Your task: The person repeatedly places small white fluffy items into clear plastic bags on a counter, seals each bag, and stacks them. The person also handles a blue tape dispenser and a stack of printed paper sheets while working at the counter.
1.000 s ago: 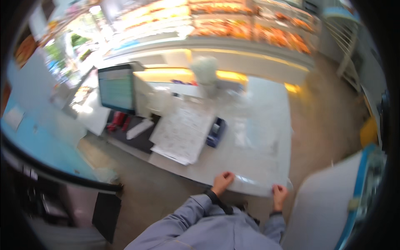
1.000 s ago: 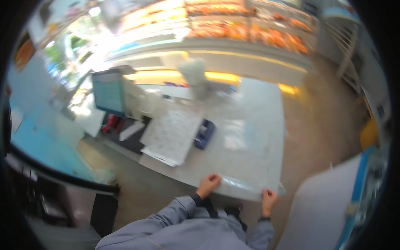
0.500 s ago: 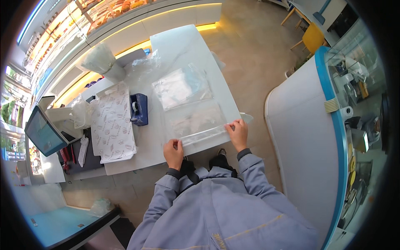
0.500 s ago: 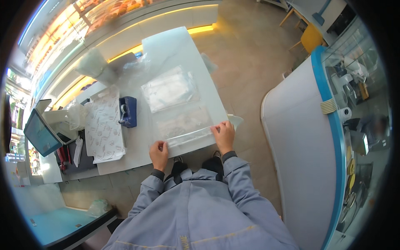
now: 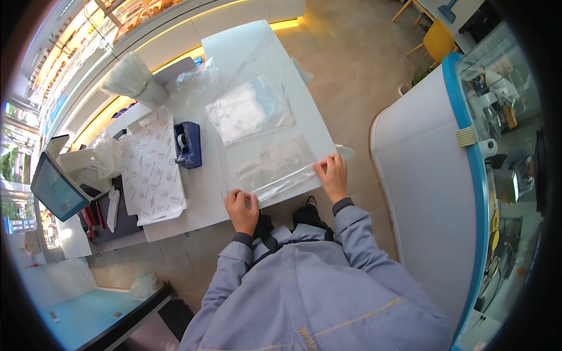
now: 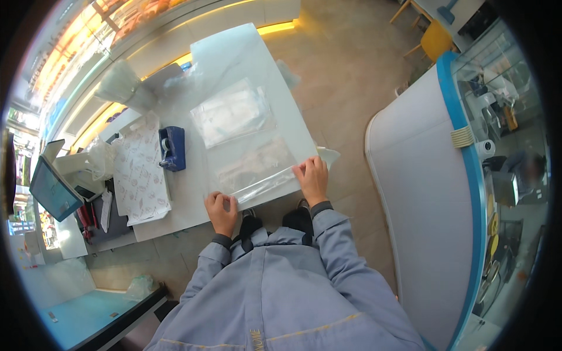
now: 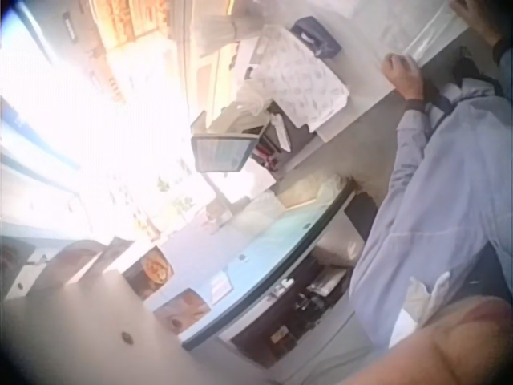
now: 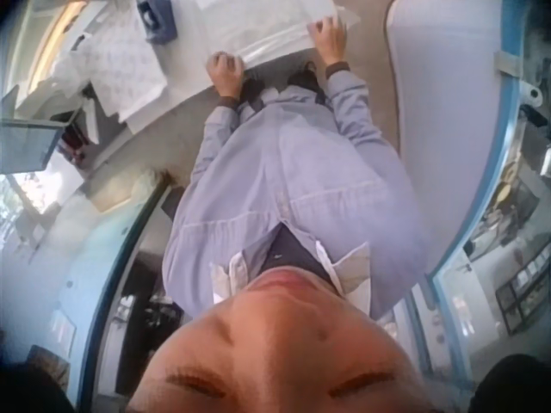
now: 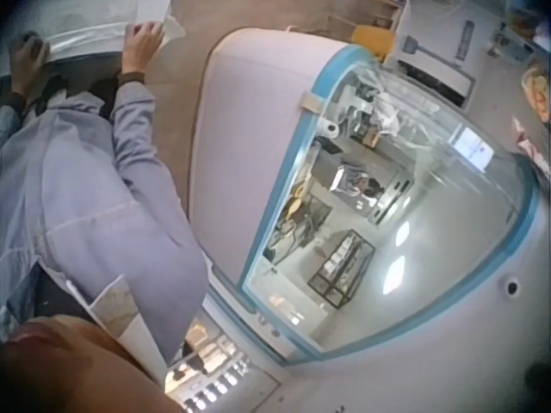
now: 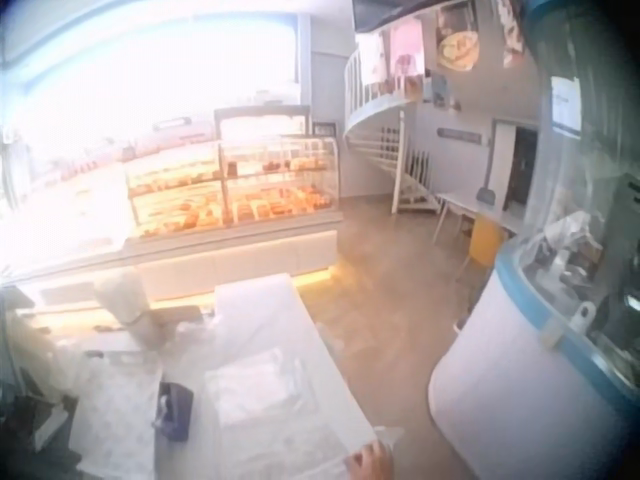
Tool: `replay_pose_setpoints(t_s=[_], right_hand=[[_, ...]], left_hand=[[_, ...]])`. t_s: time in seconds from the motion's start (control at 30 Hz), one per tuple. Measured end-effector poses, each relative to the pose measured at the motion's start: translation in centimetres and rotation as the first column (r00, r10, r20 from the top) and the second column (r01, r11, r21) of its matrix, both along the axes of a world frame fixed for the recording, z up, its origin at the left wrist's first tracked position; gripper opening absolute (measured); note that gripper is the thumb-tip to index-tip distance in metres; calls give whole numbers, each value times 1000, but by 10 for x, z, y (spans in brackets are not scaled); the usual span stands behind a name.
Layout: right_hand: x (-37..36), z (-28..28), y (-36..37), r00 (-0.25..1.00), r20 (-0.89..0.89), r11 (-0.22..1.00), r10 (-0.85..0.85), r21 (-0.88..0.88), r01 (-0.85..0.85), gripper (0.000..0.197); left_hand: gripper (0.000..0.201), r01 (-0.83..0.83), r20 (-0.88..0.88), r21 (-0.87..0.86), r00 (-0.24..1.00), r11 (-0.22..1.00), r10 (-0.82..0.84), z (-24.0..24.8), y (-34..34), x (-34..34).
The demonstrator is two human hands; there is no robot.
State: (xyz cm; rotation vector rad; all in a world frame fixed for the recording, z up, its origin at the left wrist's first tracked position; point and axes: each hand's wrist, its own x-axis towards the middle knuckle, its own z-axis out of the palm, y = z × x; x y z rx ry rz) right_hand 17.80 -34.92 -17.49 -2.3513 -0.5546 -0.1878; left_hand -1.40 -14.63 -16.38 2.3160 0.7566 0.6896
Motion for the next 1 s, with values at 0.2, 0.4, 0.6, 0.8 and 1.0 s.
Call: replay_pose_setpoints(t_s=[0.2, 0.4, 0.6, 0.8, 1.0], right_hand=[[-2, 3, 0, 1000, 11, 1000, 6, -21, -6, 24], [-1, 5, -2, 999, -24, 1000, 26, 6, -26, 24], [0, 2, -4, 999, -31, 1000, 12, 22, -11, 25], [1, 1, -2, 1000, 8, 1000, 5, -7, -5, 25], [18, -4, 5, 999, 51, 1000, -5, -8, 5, 26]], left_hand=[[14, 113, 45, 26, 992, 993, -115, -2, 2, -7], [15, 135, 4, 22, 991, 991, -136, -2, 0, -10], [16, 141, -59, 87, 989, 986, -136, -4, -2, -12], [15, 185, -63, 121, 982, 975, -178, -8, 2, -7], [15, 233, -101, 157, 970, 960, -219, -11, 23, 17]])
